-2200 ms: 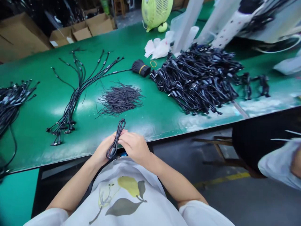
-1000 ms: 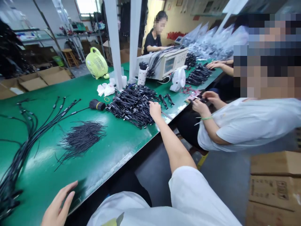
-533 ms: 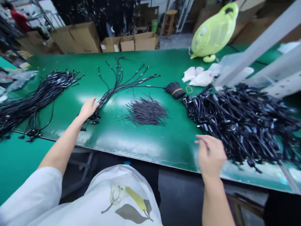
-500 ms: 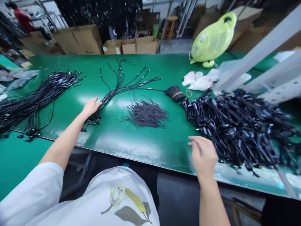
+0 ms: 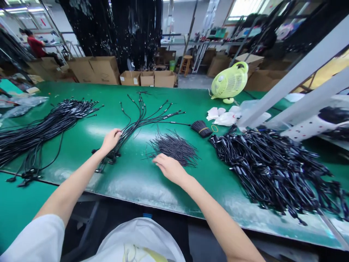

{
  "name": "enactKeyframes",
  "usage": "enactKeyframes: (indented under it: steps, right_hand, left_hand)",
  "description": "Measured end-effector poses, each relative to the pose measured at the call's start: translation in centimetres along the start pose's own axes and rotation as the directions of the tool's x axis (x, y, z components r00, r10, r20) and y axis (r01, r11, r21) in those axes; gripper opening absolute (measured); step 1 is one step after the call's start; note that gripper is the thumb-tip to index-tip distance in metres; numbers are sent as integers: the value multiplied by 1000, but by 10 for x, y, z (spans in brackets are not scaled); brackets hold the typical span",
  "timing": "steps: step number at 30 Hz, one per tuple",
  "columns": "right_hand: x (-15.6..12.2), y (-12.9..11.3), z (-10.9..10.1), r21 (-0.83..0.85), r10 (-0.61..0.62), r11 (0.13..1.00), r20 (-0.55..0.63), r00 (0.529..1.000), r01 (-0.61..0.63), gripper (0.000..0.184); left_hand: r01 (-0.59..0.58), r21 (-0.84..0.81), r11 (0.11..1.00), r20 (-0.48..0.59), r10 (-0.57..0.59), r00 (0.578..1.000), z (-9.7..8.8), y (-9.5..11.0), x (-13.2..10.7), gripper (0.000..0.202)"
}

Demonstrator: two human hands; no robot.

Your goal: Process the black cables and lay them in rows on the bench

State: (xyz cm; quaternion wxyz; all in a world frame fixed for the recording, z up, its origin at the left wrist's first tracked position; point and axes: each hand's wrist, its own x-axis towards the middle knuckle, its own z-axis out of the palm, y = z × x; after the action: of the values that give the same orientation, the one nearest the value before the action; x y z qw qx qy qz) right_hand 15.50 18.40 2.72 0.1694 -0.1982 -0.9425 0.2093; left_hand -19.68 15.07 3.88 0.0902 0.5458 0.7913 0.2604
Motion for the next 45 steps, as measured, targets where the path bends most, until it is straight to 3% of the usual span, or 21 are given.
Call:
enactKeyframes:
  steps: [2, 4, 7, 9, 12, 15, 18, 20, 22, 24, 25, 27, 29, 31, 33, 35, 37, 39, 40, 42, 45]
  right_hand:
    - [35, -16, 7, -36, -29, 999, -57, 998, 27, 34]
    - [73, -30, 9, -96, -37, 995, -155, 987, 22, 47]
    - [128, -32, -12, -219, -7, 975, -193, 981, -36, 32]
    - [151, -16, -49, -281, 90, 945, -267, 960, -167, 20]
    - [149, 18, -113, -275, 177, 901, -476, 862, -336, 33]
    - [112, 42, -146, -248, 163, 911, -514, 842, -328, 26]
    - [59, 45, -132, -395, 64, 883, -431, 900, -252, 19]
    - [21, 29, -107, -595, 34, 780, -269, 963, -193, 24]
    - [-14, -5, -82, -677, 3, 734, -76, 997, -54, 19]
    - [-35, -46, -62, -607, -62, 790, 72, 996, 93, 16]
    - [-40, -63, -55, -556, -80, 822, 103, 991, 124, 18]
    - [-39, -81, -52, -480, -59, 873, 80, 995, 91, 25]
    - [-37, -76, -61, -412, 26, 911, 9, 1000, -20, 30]
    - [-44, -57, -76, -284, 114, 952, -15, 993, -113, 32]
    - [-59, -34, -88, -119, 161, 980, 13, 987, -158, 29]
    - [-76, -17, -90, 9, 178, 984, 37, 983, -178, 29]
    - [-90, -7, -84, 100, 216, 971, 9, 976, -216, 33]
    - [-96, -4, -72, 186, 293, 941, -38, 955, -282, 33]
    - [-95, -5, -65, 226, 331, 924, -71, 941, -308, 31]
    - [-85, -11, -50, 251, 350, 920, -176, 920, -302, 30]
    - [-55, -20, -27, 131, 235, 971, -337, 912, -202, 57]
  left_hand:
    - [-38, -59, 998, 17, 39, 999, -8, 22, -21, 38]
    - [-122, -168, 978, 109, 141, 984, -21, 48, -52, 37]
    - [-165, -411, 897, 324, 312, 893, -54, 68, -102, 36]
    - [-52, -449, 892, 359, 234, 904, -81, 59, -122, 37]
    - [127, -527, 840, 322, 59, 945, -106, 25, -126, 25]
    - [225, -760, 610, 270, -18, 963, -104, 1, -124, 27]
    - [301, -878, 373, 306, -48, 951, -82, 4, -121, 31]
    - [312, -893, 326, 318, -34, 947, -60, 22, -115, 32]
    - [227, -898, 376, 259, 37, 965, -36, 49, -112, 32]
    - [79, -867, 492, 193, 185, 964, -12, 82, -118, 30]
    - [16, -837, 546, 203, 284, 937, -1, 98, -124, 29]
    - [-16, -790, 613, 325, 441, 836, 16, 125, -138, 30]
    - [121, -783, 610, 496, 494, 714, 23, 141, -150, 33]
    - [376, -777, 506, 617, 492, 614, 18, 146, -153, 34]
    - [608, -745, 275, 654, 483, 582, 6, 143, -150, 31]
    - [706, -708, -2, 638, 426, 641, -11, 136, -145, 25]
    - [658, -709, -255, 581, 318, 749, -25, 129, -141, 26]
    - [551, -714, -431, 505, 228, 832, -34, 126, -139, 30]
    - [512, -712, -480, 478, 203, 855, -36, 126, -139, 31]
    - [516, -694, -503, 483, 207, 851, -36, 131, -140, 34]
    - [631, -635, -445, 557, 302, 774, -33, 142, -145, 37]
